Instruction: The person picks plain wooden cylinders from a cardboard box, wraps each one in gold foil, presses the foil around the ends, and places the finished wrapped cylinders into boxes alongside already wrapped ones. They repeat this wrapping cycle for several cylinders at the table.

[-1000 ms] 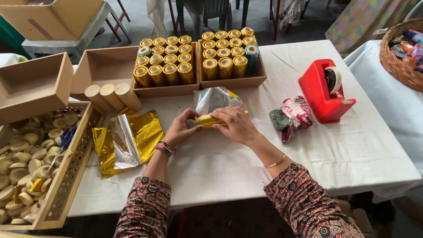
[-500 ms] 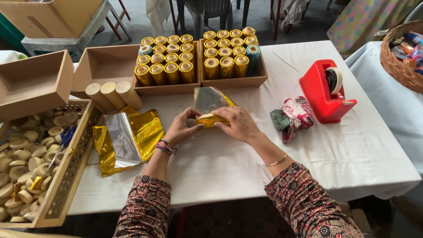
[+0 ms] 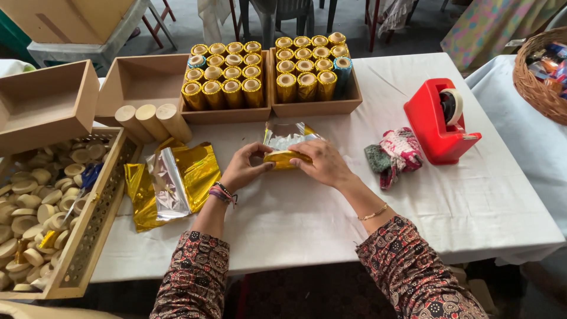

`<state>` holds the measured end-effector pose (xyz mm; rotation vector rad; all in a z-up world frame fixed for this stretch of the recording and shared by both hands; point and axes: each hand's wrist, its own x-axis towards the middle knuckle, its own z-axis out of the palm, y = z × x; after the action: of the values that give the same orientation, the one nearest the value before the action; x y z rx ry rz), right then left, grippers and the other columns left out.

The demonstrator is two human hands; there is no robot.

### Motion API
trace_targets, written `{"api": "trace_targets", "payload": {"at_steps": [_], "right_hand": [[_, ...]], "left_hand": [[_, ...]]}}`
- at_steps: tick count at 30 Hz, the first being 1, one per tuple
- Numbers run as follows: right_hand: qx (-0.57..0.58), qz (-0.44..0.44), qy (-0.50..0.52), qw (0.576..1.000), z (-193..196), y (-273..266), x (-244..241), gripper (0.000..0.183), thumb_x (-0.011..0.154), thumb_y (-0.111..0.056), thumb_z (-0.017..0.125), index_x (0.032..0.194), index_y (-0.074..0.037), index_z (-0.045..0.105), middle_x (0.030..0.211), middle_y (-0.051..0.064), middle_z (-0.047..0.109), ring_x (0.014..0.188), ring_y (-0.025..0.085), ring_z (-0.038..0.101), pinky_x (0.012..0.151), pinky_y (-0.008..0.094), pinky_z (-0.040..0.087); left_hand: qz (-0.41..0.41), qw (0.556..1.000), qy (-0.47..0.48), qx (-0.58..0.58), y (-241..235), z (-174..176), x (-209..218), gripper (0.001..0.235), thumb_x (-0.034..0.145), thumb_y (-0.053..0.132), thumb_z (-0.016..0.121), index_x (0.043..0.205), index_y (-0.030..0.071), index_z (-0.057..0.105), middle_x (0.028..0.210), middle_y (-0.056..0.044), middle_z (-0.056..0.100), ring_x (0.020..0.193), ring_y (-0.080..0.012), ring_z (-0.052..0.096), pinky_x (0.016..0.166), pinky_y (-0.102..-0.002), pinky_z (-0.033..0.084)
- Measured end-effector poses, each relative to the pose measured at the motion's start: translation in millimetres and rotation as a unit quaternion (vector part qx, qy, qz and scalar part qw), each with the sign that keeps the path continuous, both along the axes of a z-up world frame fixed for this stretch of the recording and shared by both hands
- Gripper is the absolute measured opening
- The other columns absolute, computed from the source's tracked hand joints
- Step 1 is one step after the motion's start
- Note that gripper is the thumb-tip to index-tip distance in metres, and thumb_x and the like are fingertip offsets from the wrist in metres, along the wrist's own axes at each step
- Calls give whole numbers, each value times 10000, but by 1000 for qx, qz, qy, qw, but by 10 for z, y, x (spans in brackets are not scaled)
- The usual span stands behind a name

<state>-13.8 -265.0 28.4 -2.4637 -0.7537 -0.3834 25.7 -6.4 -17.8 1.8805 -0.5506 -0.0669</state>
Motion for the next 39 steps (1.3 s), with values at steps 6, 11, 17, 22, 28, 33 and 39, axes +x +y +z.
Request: {"api": "trace_targets", "payload": {"at_steps": [6,11,17,22,28,33,39], "right_hand": [[-31,1,-113,993,81,123,-123,339,912,-303,704,1197,-120,723,1217,88,719,1146,273,648,1006,420,422],[-63,-2,-127,990,38,230,-182,325,903,-250,728,1207,-135,719,1231,54,718,1152,231,643,1030,425,398],[-45,-2,-174,984,126,247,-210,359,889,-237,747,1224,-116,705,1197,68,707,1136,252,635,1015,428,401],[-27,71,-219,973,56,285,-240,276,917,-207,758,1175,-124,705,1163,47,705,1093,243,655,970,401,461],[-32,46,-171,984,-75,242,-114,281,893,-146,743,1172,-118,728,1195,55,715,1109,251,664,974,400,485],[-26,37,-153,987,-24,215,-93,291,880,-168,744,1167,-124,730,1199,54,722,1119,273,658,990,413,474],[-16,22,-117,993,-36,210,-65,296,909,-214,735,1195,-139,730,1197,48,738,1121,257,663,975,416,463]], "left_hand": [[-11,1000,10,-20,-11,-32,17,379,844,217,826,1158,43,703,1069,-51,686,1002,-115,663,921,-278,542],[-5,1000,-16,8,-18,-6,-8,363,859,226,812,1146,29,707,1051,-52,693,956,-115,664,879,-281,547],[-42,997,21,-66,-34,-50,-1,333,889,221,776,1138,20,684,1045,-52,675,976,-99,618,892,-267,530],[-25,998,18,-63,-52,-130,40,301,890,215,773,1113,35,682,1058,-30,660,971,-87,631,886,-261,532],[6,999,-20,-42,-103,-127,21,254,945,212,729,1115,28,690,1000,-52,641,909,-109,596,839,-262,512],[22,998,23,-62,-114,-227,69,242,968,213,672,1113,21,690,950,-58,650,875,-113,591,793,-275,507],[51,997,-38,-47,-83,-177,64,264,1017,176,574,1220,39,673,1071,-95,720,999,-164,662,912,-307,517]]}}
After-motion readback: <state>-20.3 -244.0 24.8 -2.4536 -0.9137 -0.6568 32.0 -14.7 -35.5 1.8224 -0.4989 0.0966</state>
